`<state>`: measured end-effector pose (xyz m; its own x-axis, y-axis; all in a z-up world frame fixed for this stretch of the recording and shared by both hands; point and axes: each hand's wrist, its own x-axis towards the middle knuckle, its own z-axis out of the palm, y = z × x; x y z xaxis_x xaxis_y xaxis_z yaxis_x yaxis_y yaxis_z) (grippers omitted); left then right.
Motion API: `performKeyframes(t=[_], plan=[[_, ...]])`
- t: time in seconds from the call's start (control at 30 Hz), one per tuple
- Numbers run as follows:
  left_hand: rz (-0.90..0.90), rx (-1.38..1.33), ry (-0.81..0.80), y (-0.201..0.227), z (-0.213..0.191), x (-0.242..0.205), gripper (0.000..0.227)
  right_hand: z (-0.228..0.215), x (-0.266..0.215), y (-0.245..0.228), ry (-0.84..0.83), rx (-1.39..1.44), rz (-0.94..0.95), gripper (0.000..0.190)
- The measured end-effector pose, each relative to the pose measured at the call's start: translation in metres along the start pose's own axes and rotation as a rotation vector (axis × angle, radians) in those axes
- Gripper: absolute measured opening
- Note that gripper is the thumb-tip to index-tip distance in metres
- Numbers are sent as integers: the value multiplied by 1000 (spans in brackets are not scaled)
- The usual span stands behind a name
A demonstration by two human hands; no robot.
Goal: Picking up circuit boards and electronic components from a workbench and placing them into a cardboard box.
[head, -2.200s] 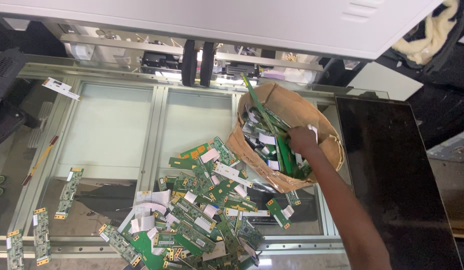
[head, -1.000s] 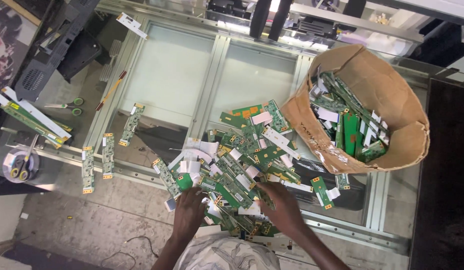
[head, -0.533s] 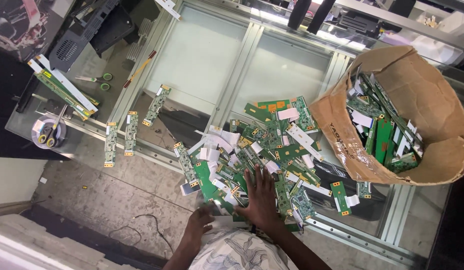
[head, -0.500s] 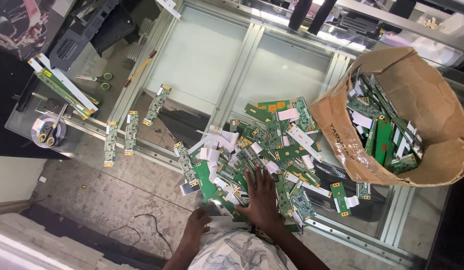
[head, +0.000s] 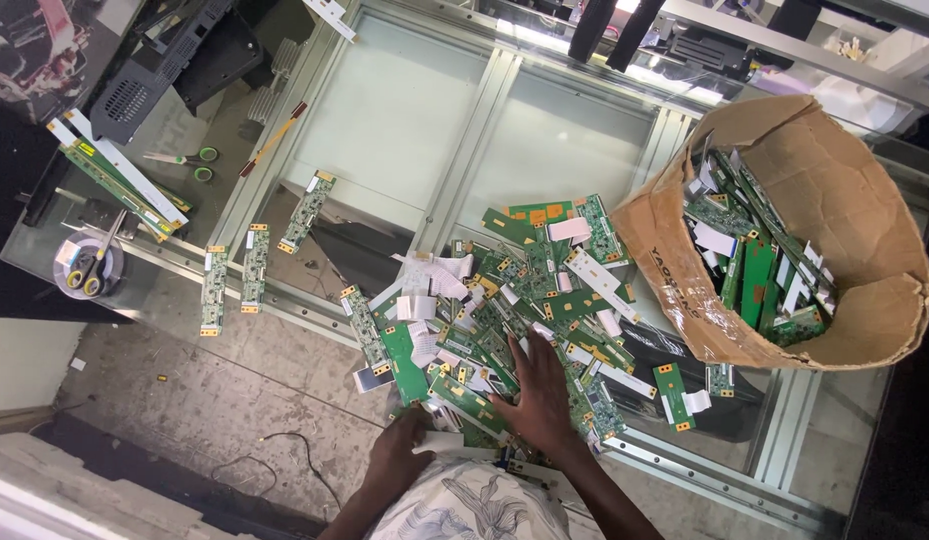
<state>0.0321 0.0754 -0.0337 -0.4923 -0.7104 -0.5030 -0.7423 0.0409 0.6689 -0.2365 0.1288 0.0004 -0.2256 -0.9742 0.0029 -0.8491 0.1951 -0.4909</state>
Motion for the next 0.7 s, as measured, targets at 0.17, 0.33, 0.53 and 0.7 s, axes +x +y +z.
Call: performKeyframes(t=[0.17, 0.33, 0.53, 0.7], plan=[[372, 177, 42, 9, -9, 9, 64, 8, -2, -2, -98, -50, 118, 119], [637, 358, -57, 13, -18, 22, 43, 3, -2, -8, -26, -116, -11, 111], [740, 498, 115, 34, -32, 20, 31, 0, 0, -4, 16, 70, -4, 102], [453, 411, 133, 24, -18, 19, 46, -1, 3, -1, -122, 196, 47, 93]])
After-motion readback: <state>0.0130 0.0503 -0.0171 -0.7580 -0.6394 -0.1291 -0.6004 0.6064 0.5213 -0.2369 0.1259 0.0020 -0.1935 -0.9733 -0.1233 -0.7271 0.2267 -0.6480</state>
